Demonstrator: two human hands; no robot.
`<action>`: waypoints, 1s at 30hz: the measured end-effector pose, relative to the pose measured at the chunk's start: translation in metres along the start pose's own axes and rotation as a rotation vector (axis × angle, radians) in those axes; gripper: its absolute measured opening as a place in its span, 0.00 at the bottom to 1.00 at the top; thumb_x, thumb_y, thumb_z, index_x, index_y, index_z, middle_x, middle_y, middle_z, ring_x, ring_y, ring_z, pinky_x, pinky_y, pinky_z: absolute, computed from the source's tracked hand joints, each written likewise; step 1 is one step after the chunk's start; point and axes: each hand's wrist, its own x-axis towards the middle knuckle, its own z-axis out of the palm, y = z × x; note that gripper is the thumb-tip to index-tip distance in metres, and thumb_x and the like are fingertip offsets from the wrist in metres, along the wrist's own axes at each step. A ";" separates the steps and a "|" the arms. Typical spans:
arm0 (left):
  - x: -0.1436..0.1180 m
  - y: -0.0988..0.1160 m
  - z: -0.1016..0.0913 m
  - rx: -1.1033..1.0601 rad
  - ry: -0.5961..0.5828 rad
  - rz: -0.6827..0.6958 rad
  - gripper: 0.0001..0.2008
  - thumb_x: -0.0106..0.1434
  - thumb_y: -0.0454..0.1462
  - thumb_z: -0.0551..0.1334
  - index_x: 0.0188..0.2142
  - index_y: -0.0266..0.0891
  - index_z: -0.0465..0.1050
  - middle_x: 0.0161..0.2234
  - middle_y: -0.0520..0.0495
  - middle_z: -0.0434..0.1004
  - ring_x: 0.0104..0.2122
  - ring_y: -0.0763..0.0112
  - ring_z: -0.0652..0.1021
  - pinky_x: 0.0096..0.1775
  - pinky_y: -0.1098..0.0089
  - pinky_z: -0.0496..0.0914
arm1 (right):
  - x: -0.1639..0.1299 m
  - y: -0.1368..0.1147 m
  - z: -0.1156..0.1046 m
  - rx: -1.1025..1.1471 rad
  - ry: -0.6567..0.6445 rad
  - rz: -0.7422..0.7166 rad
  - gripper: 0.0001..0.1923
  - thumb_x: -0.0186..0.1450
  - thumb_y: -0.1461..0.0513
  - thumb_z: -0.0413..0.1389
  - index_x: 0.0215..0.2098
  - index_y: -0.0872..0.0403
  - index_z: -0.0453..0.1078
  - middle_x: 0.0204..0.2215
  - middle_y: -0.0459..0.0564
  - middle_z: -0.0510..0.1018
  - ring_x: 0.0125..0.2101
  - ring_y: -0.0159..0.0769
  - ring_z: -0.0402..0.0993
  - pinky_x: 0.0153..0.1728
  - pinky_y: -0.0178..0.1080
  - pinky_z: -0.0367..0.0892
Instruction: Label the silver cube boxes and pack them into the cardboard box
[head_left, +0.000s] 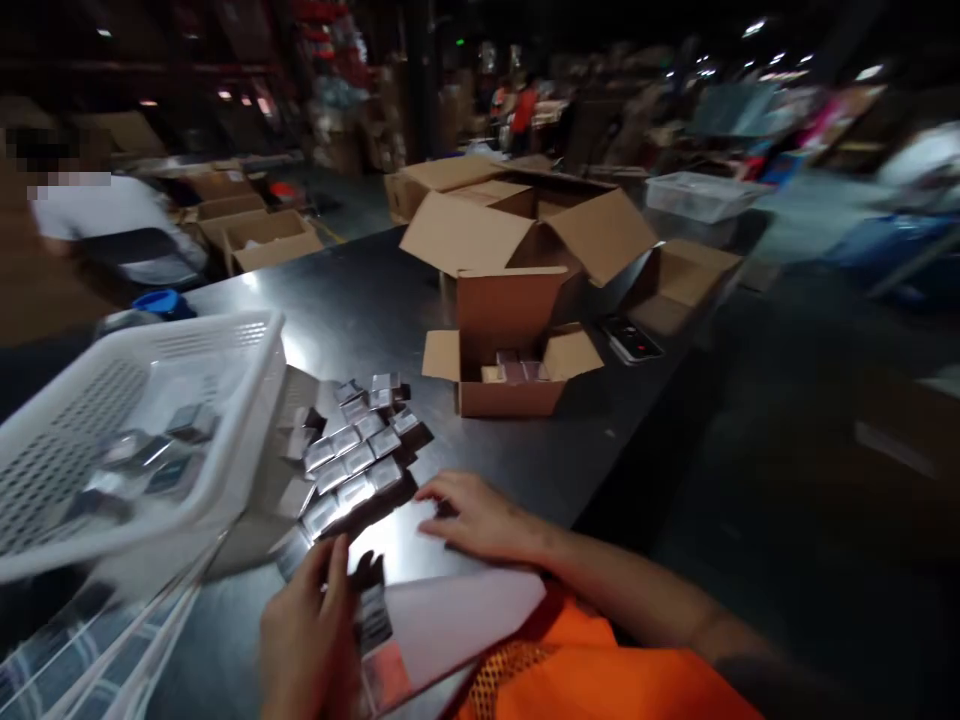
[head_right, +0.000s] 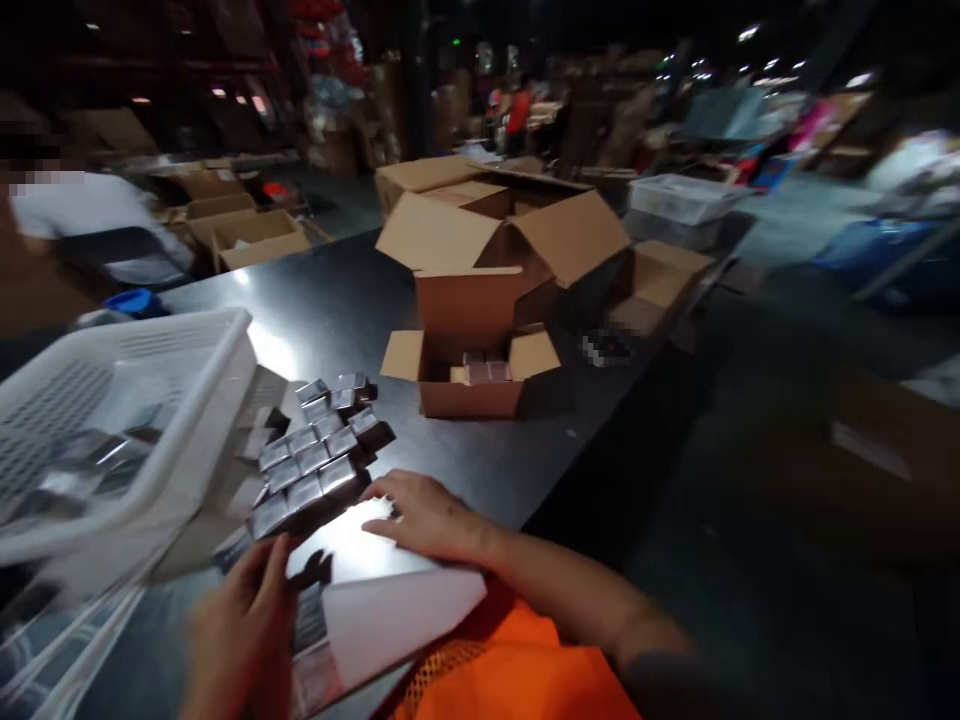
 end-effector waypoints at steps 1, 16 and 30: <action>0.000 0.002 -0.003 0.012 0.005 -0.006 0.15 0.71 0.45 0.56 0.41 0.45 0.80 0.28 0.46 0.82 0.28 0.59 0.81 0.29 0.70 0.63 | 0.002 0.004 -0.001 0.002 0.037 0.010 0.15 0.65 0.58 0.66 0.49 0.52 0.76 0.43 0.50 0.82 0.42 0.38 0.80 0.44 0.37 0.75; 0.001 0.022 -0.006 0.132 -0.199 0.000 0.16 0.74 0.44 0.54 0.50 0.47 0.80 0.34 0.44 0.86 0.36 0.58 0.83 0.34 0.68 0.60 | 0.056 0.025 0.029 -0.202 0.132 -0.275 0.19 0.68 0.66 0.57 0.57 0.53 0.74 0.57 0.64 0.73 0.57 0.58 0.71 0.54 0.65 0.72; -0.006 0.025 -0.003 0.000 -0.262 0.040 0.17 0.72 0.43 0.55 0.50 0.45 0.80 0.26 0.47 0.82 0.27 0.64 0.80 0.31 0.70 0.59 | 0.009 0.023 0.005 0.034 0.030 -0.422 0.27 0.56 0.72 0.57 0.53 0.51 0.64 0.51 0.58 0.75 0.55 0.46 0.73 0.54 0.51 0.74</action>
